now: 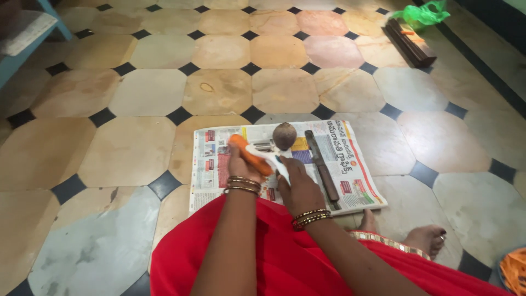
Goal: Peeling a carrot using a handheld peeler over a newspaper.
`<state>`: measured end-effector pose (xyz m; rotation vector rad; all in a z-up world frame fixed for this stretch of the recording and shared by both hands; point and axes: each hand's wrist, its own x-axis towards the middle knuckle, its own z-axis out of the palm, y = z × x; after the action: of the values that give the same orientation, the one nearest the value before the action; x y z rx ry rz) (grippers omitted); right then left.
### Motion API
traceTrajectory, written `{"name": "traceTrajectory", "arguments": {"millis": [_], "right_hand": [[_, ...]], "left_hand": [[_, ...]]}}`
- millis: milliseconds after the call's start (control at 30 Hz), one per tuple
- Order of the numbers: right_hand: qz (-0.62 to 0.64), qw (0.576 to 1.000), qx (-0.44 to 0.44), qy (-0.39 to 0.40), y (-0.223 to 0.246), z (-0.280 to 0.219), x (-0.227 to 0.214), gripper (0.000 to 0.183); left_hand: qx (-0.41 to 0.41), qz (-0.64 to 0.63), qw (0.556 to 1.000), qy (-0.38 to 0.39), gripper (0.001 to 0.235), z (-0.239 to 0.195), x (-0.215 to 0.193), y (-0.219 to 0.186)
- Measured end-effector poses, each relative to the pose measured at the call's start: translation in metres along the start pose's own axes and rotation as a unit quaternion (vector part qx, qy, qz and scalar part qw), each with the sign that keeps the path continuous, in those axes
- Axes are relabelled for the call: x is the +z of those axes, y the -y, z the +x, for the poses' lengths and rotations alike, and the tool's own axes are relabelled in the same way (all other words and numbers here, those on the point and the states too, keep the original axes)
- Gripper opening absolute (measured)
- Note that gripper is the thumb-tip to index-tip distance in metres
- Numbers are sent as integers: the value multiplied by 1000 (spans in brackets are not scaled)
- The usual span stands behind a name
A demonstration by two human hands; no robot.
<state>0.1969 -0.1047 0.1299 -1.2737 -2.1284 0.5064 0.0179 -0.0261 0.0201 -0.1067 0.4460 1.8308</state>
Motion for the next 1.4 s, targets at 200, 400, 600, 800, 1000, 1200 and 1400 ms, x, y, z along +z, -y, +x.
{"name": "traceTrajectory", "arguments": {"millis": [200, 400, 600, 800, 1000, 1200, 1400], "right_hand": [[-60, 993, 89, 49, 7, -14, -3, 51], [13, 999, 4, -51, 20, -2, 4, 50], [-10, 995, 88, 44, 40, 6, 9, 50], [-22, 997, 56, 50, 26, -7, 6, 42], [-56, 990, 94, 92, 10, -17, 4, 43], [11, 999, 36, -17, 16, -7, 0, 48], [60, 998, 31, -8, 28, -1, 8, 49]], "left_hand": [[56, 23, 996, -62, 70, -8, -4, -23], [5, 69, 997, -19, 57, 4, -20, -17], [-34, 29, 996, 72, 54, -17, 7, -10], [-27, 36, 998, -49, 62, -11, -1, -24], [81, 38, 994, -67, 67, 0, -17, -48], [76, 47, 996, -28, 58, 9, -30, -47], [23, 79, 997, -8, 58, -21, 16, -30]]}}
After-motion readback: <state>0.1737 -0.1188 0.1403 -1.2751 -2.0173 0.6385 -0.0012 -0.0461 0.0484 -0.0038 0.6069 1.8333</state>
